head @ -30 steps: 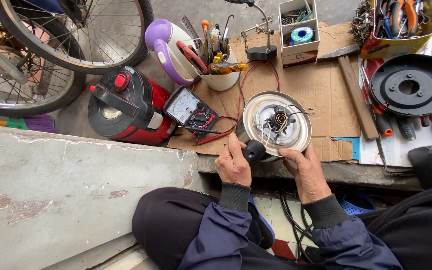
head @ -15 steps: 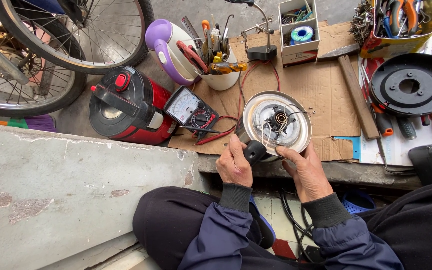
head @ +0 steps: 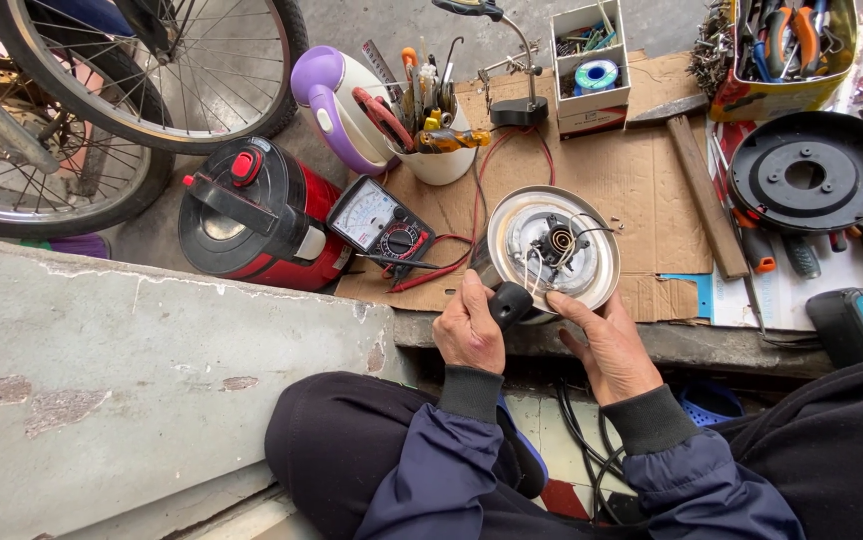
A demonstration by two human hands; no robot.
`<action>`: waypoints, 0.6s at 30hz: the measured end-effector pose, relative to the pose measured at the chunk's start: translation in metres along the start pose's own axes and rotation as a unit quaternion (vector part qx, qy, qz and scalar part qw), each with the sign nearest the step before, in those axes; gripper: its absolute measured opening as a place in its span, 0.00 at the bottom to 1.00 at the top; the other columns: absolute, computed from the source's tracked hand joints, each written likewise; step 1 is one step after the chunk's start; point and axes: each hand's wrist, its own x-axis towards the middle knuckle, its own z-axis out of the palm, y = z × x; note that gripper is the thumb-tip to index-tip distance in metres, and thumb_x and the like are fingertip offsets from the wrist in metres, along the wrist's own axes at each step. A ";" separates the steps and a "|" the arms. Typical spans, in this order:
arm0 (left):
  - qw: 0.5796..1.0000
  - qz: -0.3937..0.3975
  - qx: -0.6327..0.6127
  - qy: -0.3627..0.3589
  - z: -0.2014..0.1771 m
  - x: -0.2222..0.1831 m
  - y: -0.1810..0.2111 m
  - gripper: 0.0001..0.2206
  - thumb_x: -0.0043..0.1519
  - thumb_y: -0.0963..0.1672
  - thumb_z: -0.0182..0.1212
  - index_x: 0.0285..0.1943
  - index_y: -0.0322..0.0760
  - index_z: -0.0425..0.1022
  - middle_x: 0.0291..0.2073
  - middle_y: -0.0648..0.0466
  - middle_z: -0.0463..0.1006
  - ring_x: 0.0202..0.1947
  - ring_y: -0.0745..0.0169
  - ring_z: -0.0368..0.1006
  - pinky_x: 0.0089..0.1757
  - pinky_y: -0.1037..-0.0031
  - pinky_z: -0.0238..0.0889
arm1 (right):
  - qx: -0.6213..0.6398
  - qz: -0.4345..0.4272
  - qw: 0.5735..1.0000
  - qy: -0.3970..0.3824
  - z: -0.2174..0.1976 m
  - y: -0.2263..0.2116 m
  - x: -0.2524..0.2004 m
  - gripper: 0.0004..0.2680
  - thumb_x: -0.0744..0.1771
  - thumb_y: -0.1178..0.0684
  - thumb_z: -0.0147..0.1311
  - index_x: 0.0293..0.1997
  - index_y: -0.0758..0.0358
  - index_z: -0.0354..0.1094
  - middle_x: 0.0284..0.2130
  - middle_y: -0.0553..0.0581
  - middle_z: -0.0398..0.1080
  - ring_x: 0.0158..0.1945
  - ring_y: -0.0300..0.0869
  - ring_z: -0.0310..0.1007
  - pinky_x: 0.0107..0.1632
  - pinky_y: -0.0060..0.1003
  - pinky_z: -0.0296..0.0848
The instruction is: Repairing an electrical heating element by manipulating wires with pliers and testing with a multimeter.
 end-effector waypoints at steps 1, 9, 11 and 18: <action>1.000 0.000 -0.001 0.000 0.000 0.001 -0.002 0.25 0.76 0.55 0.50 0.27 0.47 0.78 0.21 0.45 0.82 0.36 0.33 0.84 0.44 0.53 0.77 | -0.001 -0.001 1.000 0.000 0.001 -0.004 -0.006 0.41 0.64 0.56 0.69 0.88 0.42 0.44 0.82 0.57 0.49 0.72 0.47 0.52 0.77 0.73 0.45; 1.000 -0.011 -0.019 0.013 0.000 0.006 -0.006 0.25 0.75 0.55 0.51 0.26 0.46 0.79 0.20 0.44 0.81 0.33 0.35 0.84 0.43 0.56 0.78 | -0.121 -0.283 0.945 0.113 -0.031 0.010 0.007 0.33 0.70 0.50 0.67 0.83 0.66 0.48 0.78 0.77 0.53 0.82 0.67 0.47 0.81 0.66 0.45; 1.000 -0.012 -0.013 0.004 -0.003 0.006 -0.004 0.25 0.75 0.55 0.50 0.26 0.47 0.79 0.19 0.44 0.81 0.33 0.36 0.84 0.43 0.57 0.78 | -0.130 -0.343 0.925 0.097 -0.035 0.012 0.009 0.28 0.71 0.54 0.63 0.82 0.67 0.51 0.70 0.74 0.63 0.78 0.64 0.56 0.78 0.66 0.54; 1.000 -0.023 -0.007 0.000 -0.005 0.007 -0.002 0.26 0.75 0.56 0.50 0.25 0.46 0.79 0.20 0.42 0.80 0.33 0.35 0.84 0.44 0.54 0.77 | -0.195 -0.380 0.901 0.070 -0.030 0.021 0.015 0.22 0.72 0.60 0.59 0.78 0.64 0.59 0.51 0.61 0.83 0.72 0.52 0.72 0.78 0.56 0.59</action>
